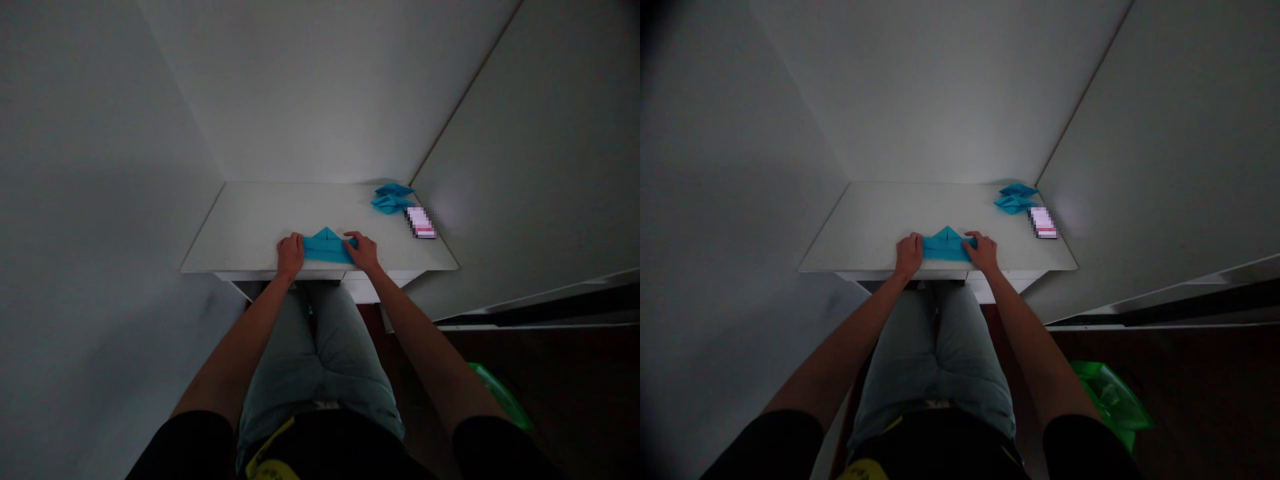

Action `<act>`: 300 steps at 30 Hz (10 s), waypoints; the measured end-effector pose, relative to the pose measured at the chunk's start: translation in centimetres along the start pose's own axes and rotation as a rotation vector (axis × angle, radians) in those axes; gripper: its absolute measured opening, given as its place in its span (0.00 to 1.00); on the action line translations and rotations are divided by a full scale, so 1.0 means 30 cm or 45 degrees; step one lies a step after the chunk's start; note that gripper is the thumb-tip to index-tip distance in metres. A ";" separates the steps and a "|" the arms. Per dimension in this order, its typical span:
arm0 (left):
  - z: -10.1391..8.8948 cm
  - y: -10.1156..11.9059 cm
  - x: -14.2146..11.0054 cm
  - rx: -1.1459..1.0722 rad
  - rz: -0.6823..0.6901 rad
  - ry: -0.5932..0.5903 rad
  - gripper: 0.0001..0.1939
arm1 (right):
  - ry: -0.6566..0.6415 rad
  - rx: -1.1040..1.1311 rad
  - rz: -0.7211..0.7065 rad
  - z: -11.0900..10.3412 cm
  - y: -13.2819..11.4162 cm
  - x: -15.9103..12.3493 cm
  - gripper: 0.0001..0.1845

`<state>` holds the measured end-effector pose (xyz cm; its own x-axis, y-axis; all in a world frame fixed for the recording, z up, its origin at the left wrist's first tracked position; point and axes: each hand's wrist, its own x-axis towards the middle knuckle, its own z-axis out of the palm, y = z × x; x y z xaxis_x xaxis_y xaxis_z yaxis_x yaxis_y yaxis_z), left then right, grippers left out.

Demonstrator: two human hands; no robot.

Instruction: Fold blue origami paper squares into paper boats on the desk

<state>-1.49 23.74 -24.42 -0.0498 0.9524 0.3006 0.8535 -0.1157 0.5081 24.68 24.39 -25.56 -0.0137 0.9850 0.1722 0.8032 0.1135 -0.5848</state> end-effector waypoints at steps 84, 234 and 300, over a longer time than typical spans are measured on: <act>-0.199 -0.175 -0.096 0.068 0.665 -0.621 0.34 | -0.461 -0.069 -0.743 -0.158 0.167 -0.111 0.35; -0.025 0.004 0.001 -0.306 0.285 -0.342 0.08 | 0.056 0.635 -0.036 -0.044 0.057 0.016 0.28; -0.071 0.008 -0.117 0.024 0.706 -0.580 0.31 | -0.359 -0.174 -0.793 -0.063 0.059 -0.131 0.49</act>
<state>-2.22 19.76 -23.62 0.6118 0.7783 0.1414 0.6994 -0.6157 0.3631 27.30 20.49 -25.77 -0.6354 0.7401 0.2203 0.6629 0.6691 -0.3358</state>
